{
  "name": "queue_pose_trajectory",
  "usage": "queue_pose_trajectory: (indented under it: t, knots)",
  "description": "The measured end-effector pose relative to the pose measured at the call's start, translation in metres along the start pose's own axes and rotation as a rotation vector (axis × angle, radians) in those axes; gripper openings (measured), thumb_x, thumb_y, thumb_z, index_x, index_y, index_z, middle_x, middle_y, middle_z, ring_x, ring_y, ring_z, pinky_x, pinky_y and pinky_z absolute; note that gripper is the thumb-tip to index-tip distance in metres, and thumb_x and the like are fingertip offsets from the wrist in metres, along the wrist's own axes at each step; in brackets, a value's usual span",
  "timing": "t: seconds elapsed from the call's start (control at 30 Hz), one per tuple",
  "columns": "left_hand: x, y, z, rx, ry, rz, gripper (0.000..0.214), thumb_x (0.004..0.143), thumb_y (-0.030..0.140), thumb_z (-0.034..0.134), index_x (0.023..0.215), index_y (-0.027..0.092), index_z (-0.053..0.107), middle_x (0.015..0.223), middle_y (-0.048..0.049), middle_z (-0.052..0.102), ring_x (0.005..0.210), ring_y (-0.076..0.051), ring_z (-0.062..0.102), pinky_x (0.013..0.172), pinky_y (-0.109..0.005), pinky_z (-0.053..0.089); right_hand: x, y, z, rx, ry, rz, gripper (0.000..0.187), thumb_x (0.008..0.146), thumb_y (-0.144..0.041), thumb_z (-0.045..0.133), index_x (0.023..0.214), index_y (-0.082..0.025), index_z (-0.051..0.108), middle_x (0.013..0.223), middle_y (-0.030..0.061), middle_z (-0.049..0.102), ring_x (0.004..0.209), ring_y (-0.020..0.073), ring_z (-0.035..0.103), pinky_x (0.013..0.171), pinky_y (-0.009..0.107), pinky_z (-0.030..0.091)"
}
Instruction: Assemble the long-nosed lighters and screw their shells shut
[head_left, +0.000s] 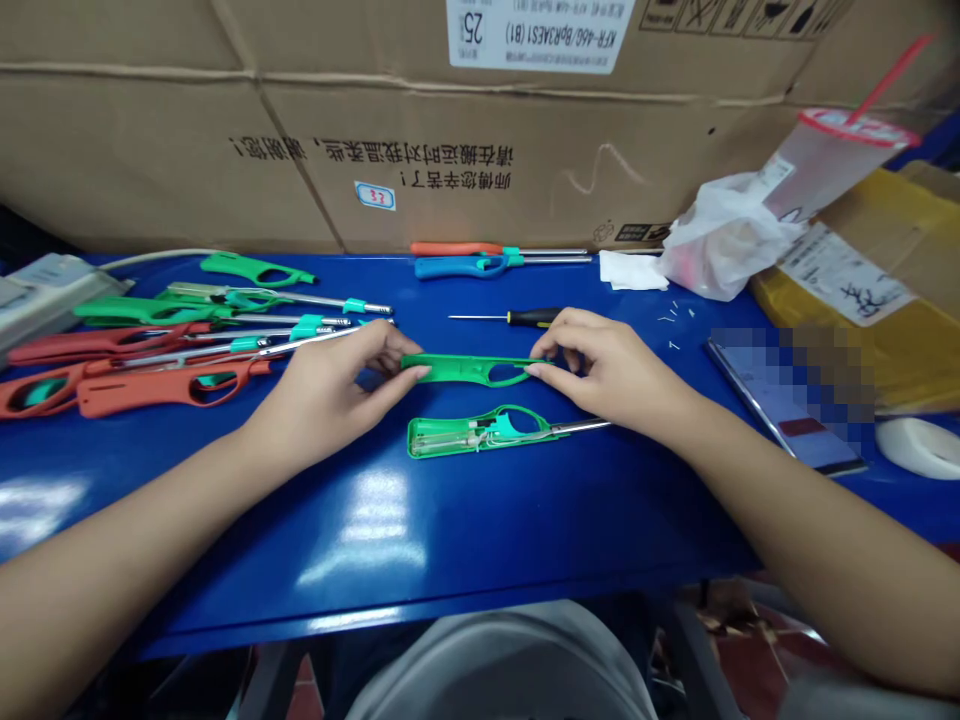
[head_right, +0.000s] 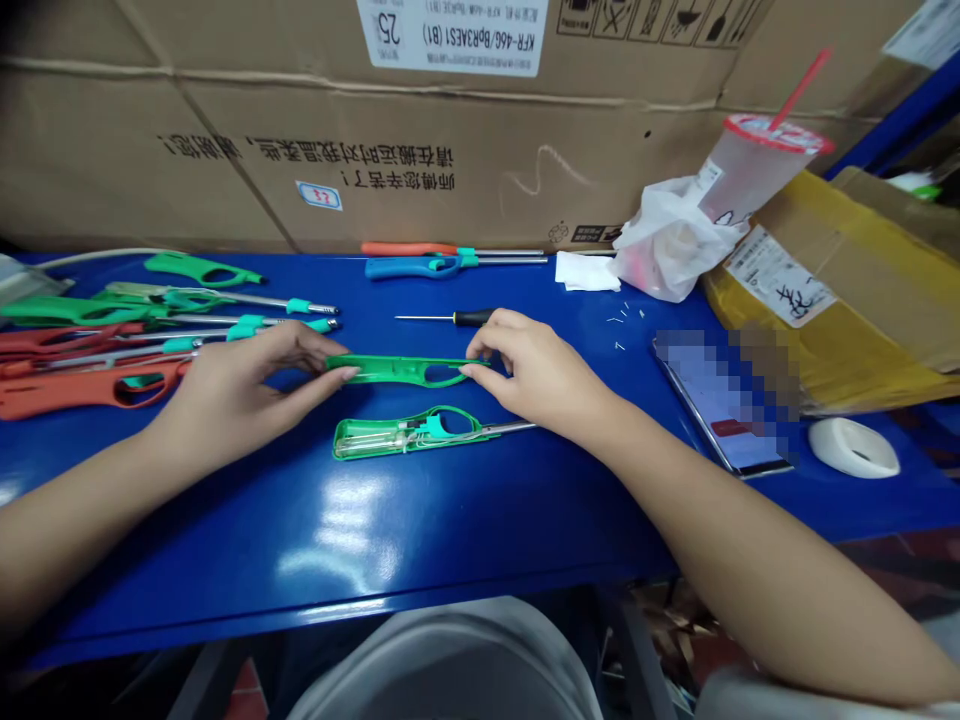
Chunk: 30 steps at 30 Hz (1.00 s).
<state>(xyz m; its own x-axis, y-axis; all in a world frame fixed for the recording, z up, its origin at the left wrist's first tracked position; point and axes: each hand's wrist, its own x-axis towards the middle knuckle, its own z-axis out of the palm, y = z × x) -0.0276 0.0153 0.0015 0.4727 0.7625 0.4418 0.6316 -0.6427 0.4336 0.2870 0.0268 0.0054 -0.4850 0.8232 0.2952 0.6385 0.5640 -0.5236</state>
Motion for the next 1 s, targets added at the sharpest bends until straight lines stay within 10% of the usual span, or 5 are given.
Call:
queue_pose_trajectory:
  t: [0.37, 0.8, 1.0]
  knots:
    - [-0.006, 0.017, -0.004, 0.151, 0.172, 0.221, 0.012, 0.099, 0.021, 0.070, 0.105, 0.026, 0.060, 0.104, 0.0033, 0.081, 0.094, -0.017, 0.080, 0.082, -0.027, 0.065, -0.003, -0.026, -0.028, 0.311, -0.266, 0.202, 0.041, 0.089, -0.057, 0.074, 0.107, -0.022, 0.082, 0.098, 0.0045, 0.080, 0.078, 0.0183, 0.068, 0.065, 0.029, 0.049]
    - [-0.008, 0.024, -0.003, 0.036, -0.154, 0.284, 0.038, 0.101, 0.034, 0.065, 0.137, 0.023, 0.059, 0.112, -0.0072, 0.077, 0.093, -0.021, 0.076, 0.087, -0.032, 0.062, -0.008, -0.042, -0.030, 0.227, -0.235, 0.119, 0.030, 0.082, -0.028, 0.080, 0.110, -0.022, 0.077, 0.100, 0.0021, 0.074, 0.083, 0.0166, 0.061, 0.073, 0.030, 0.049]
    - [-0.002, 0.027, -0.001, -0.084, -0.225, 0.292, 0.025, 0.100, 0.025, 0.067, 0.124, 0.019, 0.066, 0.105, -0.0074, 0.073, 0.091, -0.018, 0.070, 0.083, -0.029, 0.058, -0.009, -0.038, -0.021, 0.180, -0.279, -0.007, 0.027, 0.084, -0.022, 0.077, 0.111, -0.023, 0.071, 0.103, 0.0002, 0.069, 0.085, 0.0151, 0.060, 0.075, 0.028, 0.047]
